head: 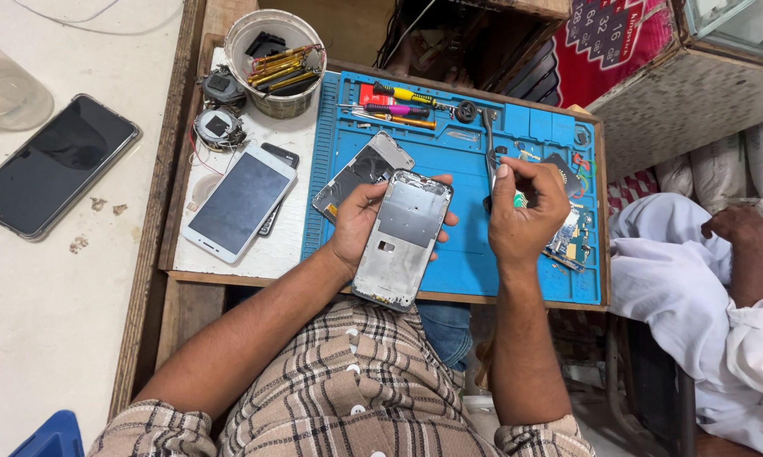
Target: The person disassembles a mobile phone, removes the back cover, and manipulates internal components using a small screwdriver and a toothbrush. They repeatedly adjust parts inside the phone chassis and occasionally brush the interior surfaces.
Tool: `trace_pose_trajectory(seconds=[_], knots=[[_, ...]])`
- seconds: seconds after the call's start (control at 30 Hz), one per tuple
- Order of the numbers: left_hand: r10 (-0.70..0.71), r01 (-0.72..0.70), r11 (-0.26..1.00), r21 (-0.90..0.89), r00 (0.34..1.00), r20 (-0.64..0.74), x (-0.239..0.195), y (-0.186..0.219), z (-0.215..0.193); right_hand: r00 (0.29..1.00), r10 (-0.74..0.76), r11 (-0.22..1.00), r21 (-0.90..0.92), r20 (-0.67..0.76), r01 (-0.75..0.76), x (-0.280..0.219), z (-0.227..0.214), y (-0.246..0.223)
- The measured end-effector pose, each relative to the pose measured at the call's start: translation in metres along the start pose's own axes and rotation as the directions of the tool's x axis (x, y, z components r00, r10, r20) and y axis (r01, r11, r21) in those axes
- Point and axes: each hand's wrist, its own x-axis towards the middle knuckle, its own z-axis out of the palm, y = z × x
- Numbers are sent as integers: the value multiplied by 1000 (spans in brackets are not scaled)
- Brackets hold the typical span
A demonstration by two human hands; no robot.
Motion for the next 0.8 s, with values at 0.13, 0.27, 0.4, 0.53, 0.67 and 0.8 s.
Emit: trace_pose_trajectory(seconds=[0.13,0.27,0.4,0.53,0.67,0.8], knots=[[-2,3,1000,-30,1000,12,1,0,-1,1000,9,999,-44,25,-8,1,-1,-2],[3,-3,1000,-21,1000,24,0,0,-2,999,33,998,-53,41,-31,0,1,-3],[9,-9,1000,27,1000,-8,0,0,-1,993,96,995,-10,75,-95,2,-1,2],[43,-38,993,116,998,-42,1,0,2,959,200,976,-126,203,-177,6,0,7],[62,-54,986,159,997,-49,0,0,3,933,210,952,-279,293,-127,1,5,8],[90,-82,986,148,994,-55,0,1,2,933,231,950,-271,276,-155,1,5,12]])
